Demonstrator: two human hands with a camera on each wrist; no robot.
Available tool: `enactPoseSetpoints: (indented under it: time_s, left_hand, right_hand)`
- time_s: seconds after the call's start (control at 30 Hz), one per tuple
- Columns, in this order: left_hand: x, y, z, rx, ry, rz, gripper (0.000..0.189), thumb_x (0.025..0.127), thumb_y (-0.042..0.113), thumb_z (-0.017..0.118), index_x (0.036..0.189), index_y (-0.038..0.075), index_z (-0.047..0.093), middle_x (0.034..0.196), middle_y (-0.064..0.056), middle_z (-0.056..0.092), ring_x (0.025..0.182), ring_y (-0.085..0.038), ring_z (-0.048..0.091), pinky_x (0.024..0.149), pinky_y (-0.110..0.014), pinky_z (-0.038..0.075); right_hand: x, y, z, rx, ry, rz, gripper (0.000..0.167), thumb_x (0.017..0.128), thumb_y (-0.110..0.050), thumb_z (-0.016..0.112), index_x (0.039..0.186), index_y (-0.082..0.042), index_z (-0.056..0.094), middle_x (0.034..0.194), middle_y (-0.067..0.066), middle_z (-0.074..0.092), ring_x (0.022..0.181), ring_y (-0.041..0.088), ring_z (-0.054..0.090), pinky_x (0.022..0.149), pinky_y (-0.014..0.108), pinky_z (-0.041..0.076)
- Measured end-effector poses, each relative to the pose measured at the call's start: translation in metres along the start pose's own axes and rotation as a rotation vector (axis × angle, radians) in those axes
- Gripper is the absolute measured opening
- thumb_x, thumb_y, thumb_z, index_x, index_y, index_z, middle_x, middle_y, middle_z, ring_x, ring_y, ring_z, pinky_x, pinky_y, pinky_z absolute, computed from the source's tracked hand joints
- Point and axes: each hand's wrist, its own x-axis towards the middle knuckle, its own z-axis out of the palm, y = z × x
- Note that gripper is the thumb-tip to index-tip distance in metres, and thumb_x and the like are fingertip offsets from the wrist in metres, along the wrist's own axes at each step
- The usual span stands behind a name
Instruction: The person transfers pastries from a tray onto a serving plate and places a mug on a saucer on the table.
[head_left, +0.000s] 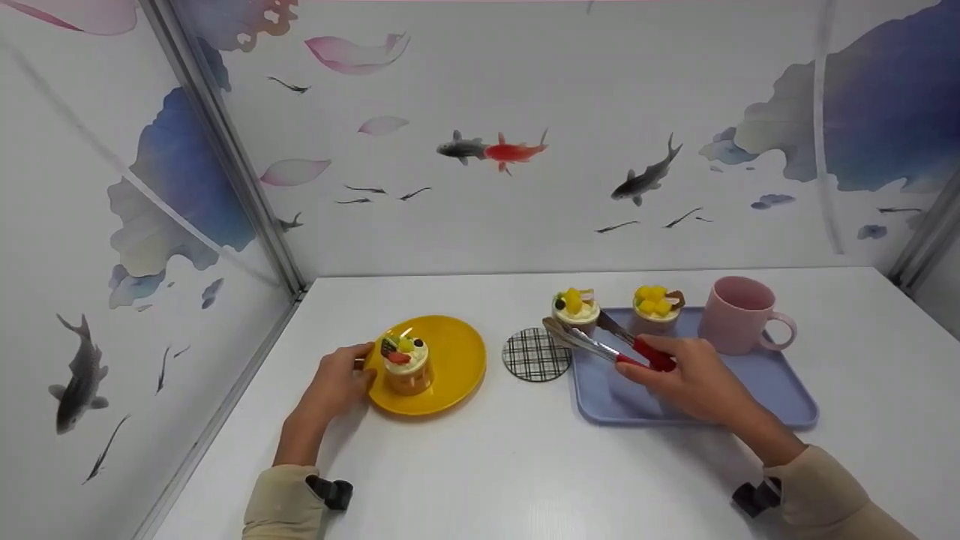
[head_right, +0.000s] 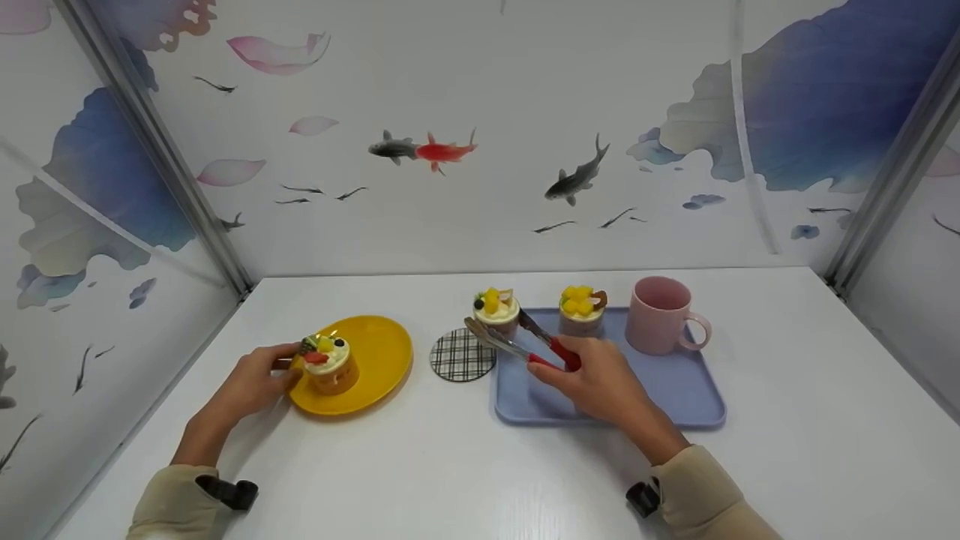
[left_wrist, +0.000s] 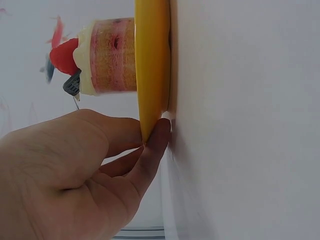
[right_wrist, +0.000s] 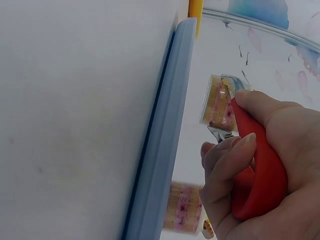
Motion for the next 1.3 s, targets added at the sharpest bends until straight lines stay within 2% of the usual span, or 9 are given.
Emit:
enactPoseSetpoints:
  time_s: [0.33,0.6,0.9,1.3]
  left_hand:
    - [0.002,-0.002,0.001,-0.012,0.006,-0.016,0.055,0.107,0.0,0.062,0.16,-0.002,0.048,0.16,-0.026,0.054,0.144,-0.041,0.058,0.122,-0.053,0.05]
    - [0.003,-0.003,0.002,-0.018,0.002,-0.021,0.056,0.107,-0.001,0.061,0.161,-0.002,0.047,0.159,-0.025,0.056,0.145,-0.04,0.058,0.122,-0.052,0.05]
    - [0.003,-0.003,0.0,-0.019,0.006,-0.013,0.056,0.107,-0.001,0.061,0.161,-0.001,0.047,0.161,-0.025,0.054,0.144,-0.041,0.059,0.122,-0.052,0.05]
    - [0.003,-0.003,0.001,-0.023,0.005,-0.017,0.056,0.107,0.0,0.061,0.161,-0.001,0.047,0.161,-0.024,0.055,0.145,-0.04,0.059,0.122,-0.052,0.05]
  right_hand:
    - [0.003,-0.011,0.005,0.019,-0.01,0.002,0.084,0.092,-0.067,0.077,0.15,-0.007,0.065,0.09,0.004,0.07,0.084,0.022,0.061,0.058,0.023,0.052]
    - [0.011,-0.021,0.015,0.079,-0.01,-0.051,0.068,0.092,-0.062,0.079,0.134,-0.008,0.075,0.091,0.004,0.073,0.08,0.02,0.064,0.059,0.023,0.055]
    - [0.015,-0.032,0.025,0.082,-0.037,-0.046,0.079,0.093,-0.063,0.078,0.147,-0.007,0.067,0.094,0.004,0.073,0.084,0.02,0.062,0.061,0.023,0.055]
    - [0.022,-0.04,0.039,0.096,-0.049,-0.054,0.071,0.093,-0.062,0.079,0.138,-0.008,0.073,0.099,0.004,0.075,0.085,0.021,0.063,0.065,0.024,0.058]
